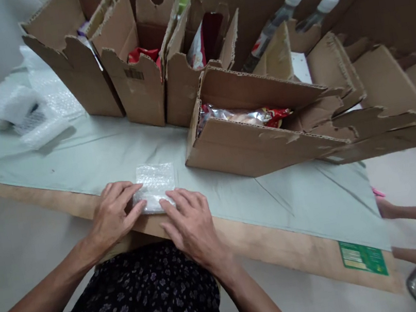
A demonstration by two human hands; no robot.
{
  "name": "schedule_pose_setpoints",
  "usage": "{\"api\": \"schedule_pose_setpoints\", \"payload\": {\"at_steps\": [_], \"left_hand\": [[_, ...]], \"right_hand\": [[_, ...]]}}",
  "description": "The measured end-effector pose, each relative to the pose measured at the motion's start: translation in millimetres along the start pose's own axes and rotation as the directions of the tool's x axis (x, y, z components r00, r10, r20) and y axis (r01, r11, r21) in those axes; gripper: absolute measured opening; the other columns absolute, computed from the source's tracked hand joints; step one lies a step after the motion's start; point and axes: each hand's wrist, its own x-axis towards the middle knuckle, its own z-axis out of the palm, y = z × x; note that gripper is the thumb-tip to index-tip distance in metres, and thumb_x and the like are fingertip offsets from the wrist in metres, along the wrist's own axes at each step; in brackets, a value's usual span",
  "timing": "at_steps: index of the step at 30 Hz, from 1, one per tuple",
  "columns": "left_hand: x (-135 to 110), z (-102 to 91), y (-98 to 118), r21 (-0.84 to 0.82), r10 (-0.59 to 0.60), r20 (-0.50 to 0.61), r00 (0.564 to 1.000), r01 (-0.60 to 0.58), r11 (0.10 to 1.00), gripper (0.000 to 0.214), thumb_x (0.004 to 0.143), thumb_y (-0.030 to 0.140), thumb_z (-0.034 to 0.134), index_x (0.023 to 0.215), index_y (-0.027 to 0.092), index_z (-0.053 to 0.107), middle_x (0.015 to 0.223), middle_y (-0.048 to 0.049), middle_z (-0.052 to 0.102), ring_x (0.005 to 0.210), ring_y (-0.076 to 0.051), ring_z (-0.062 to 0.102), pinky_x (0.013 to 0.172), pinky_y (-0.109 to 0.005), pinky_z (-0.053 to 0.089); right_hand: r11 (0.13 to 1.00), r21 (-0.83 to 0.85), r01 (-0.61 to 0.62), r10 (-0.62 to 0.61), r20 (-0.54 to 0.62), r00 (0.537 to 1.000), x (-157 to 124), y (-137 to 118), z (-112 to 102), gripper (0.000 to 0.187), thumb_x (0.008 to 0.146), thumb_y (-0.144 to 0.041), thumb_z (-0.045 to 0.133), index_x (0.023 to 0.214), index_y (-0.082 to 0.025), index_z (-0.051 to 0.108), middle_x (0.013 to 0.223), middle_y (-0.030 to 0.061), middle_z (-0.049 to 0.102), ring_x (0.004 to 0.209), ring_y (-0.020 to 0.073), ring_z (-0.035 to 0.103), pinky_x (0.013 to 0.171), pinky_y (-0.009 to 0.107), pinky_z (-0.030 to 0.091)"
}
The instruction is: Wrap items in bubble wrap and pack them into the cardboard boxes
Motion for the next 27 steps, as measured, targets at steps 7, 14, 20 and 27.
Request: {"api": "schedule_pose_setpoints", "payload": {"at_steps": [7,14,20,27], "left_hand": [[-30.0,-19.5,22.3,-0.539,-0.523,0.135,0.841,0.506,0.674,0.047,0.091,0.041,0.071,0.133,0.019,0.064,0.116,-0.0102,0.073,0.101,-0.024,0.071,0.094,-0.041,0.058],[-18.9,-6.3,48.3,-0.797,-0.456,0.559,0.693,0.600,-0.066,0.048,0.076,0.039,0.086,0.114,0.015,0.072,0.112,-0.0121,0.078,0.109,-0.028,0.072,0.105,-0.045,0.054],[-16.6,1.8,62.4,-0.776,-0.416,0.590,0.692,0.629,-0.055,0.047,0.072,0.044,0.089,0.107,0.015,0.074,0.101,-0.0105,0.078,0.098,-0.029,0.073,0.089,-0.040,0.060],[-12.0,24.3,65.9,-0.766,-0.358,0.518,0.777,0.607,0.210,0.049,0.079,0.050,0.085,0.114,0.018,0.070,0.095,-0.0063,0.076,0.083,-0.023,0.071,0.078,-0.033,0.061]], "right_hand": [[0.931,0.296,-0.213,0.236,-0.042,0.971,15.8,11.1,8.7,0.023,0.103,-0.026,0.057,0.121,-0.023,0.070,0.115,0.0087,0.078,0.112,0.0268,0.069,0.097,0.047,0.053],[0.809,0.498,-0.312,0.316,0.079,0.945,-2.9,-10.1,-9.1,0.025,0.103,-0.036,0.057,0.121,-0.027,0.071,0.118,0.0070,0.075,0.115,0.0257,0.065,0.103,0.048,0.050],[0.542,0.715,-0.441,0.508,0.139,0.850,-22.6,5.2,-30.5,0.066,0.091,-0.057,0.068,0.147,-0.024,0.053,0.145,0.0143,0.060,0.127,0.0298,0.061,0.105,0.048,0.051],[0.429,0.799,-0.421,0.610,0.088,0.788,-37.7,-2.3,-42.8,0.025,0.087,-0.037,0.075,0.106,-0.023,0.069,0.090,0.0011,0.071,0.082,0.0169,0.067,0.077,0.029,0.055]]}}
